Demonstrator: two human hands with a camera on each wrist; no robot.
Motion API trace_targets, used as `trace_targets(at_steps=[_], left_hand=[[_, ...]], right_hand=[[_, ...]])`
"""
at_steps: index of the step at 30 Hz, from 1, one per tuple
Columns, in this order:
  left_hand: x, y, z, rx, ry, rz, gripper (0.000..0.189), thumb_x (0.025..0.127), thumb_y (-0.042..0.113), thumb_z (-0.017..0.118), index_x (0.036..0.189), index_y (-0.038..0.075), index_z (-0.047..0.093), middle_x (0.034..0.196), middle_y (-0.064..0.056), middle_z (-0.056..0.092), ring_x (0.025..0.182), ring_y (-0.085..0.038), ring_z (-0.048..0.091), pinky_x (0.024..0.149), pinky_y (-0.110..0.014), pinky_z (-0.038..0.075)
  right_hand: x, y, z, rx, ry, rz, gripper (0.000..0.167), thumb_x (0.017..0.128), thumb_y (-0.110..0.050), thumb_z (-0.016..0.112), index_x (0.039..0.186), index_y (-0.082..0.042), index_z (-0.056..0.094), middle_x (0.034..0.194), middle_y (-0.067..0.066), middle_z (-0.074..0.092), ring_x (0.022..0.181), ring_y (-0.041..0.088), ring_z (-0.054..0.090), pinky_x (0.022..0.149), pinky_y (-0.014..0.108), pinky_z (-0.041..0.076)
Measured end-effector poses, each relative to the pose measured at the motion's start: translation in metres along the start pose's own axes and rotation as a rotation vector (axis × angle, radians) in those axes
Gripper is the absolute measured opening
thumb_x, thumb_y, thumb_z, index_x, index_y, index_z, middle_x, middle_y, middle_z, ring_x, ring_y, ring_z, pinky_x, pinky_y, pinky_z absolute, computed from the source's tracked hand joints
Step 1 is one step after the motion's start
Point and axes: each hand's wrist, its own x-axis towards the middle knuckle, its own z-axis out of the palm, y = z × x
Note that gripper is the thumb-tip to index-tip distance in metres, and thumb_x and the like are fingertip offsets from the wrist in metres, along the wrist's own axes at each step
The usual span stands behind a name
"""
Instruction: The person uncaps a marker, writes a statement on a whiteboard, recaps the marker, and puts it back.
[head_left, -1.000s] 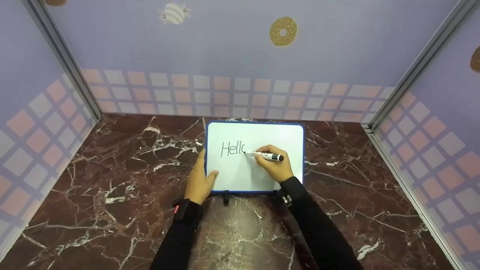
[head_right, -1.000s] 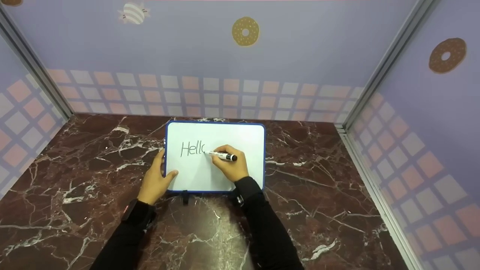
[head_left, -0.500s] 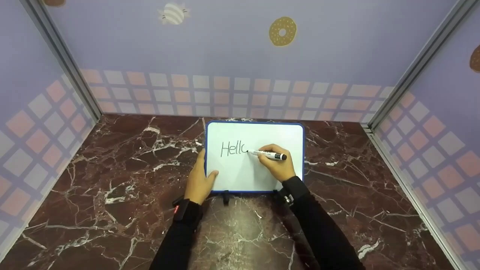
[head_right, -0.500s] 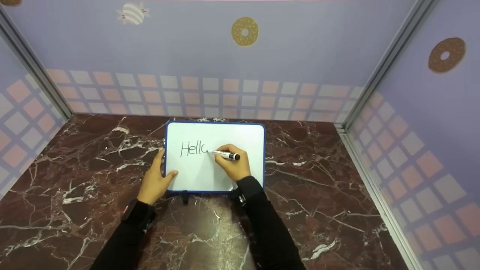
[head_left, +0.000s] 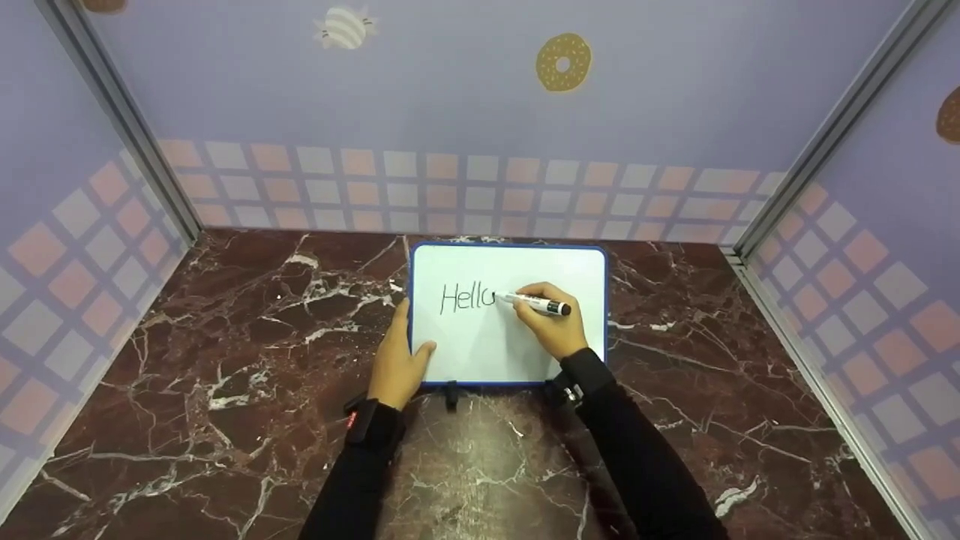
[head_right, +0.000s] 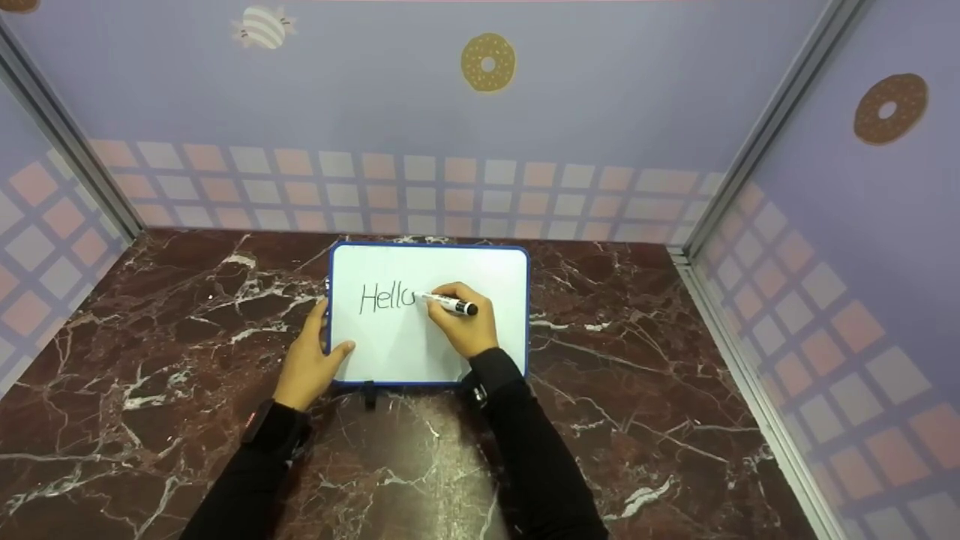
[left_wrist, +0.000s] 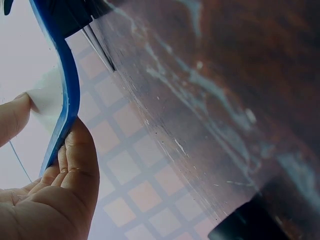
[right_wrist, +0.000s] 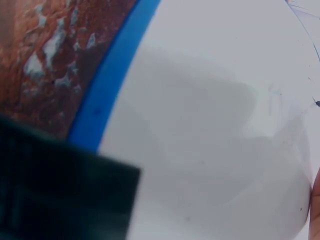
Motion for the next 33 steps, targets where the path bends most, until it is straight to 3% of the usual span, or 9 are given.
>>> trace_targets(at_steps=[14, 33], left_hand=[[-0.0024, 0.0012, -0.0022, 0.007, -0.003, 0.008, 0.079, 0.091, 0.009, 0.065, 0.157, 0.009, 0.021, 0.156, -0.022, 0.035, 0.141, -0.039, 0.038, 0.118, -0.051, 0.031], [-0.0014, 0.0010, -0.0013, 0.002, 0.003, -0.002, 0.079, 0.090, 0.010, 0.066, 0.157, 0.009, 0.022, 0.156, -0.021, 0.035, 0.140, -0.040, 0.039, 0.118, -0.051, 0.031]], right_hand=[[0.0036, 0.0006, 0.0027, 0.042, -0.008, 0.017, 0.012, 0.084, 0.002, 0.071, 0.094, 0.008, 0.070, 0.088, 0.022, 0.071, 0.068, 0.003, 0.057, 0.061, 0.015, 0.047], [0.0036, -0.0031, 0.0064, 0.001, -0.023, -0.004, 0.012, 0.084, 0.000, 0.071, 0.094, 0.007, 0.071, 0.089, 0.021, 0.072, 0.069, 0.003, 0.057, 0.062, 0.015, 0.046]])
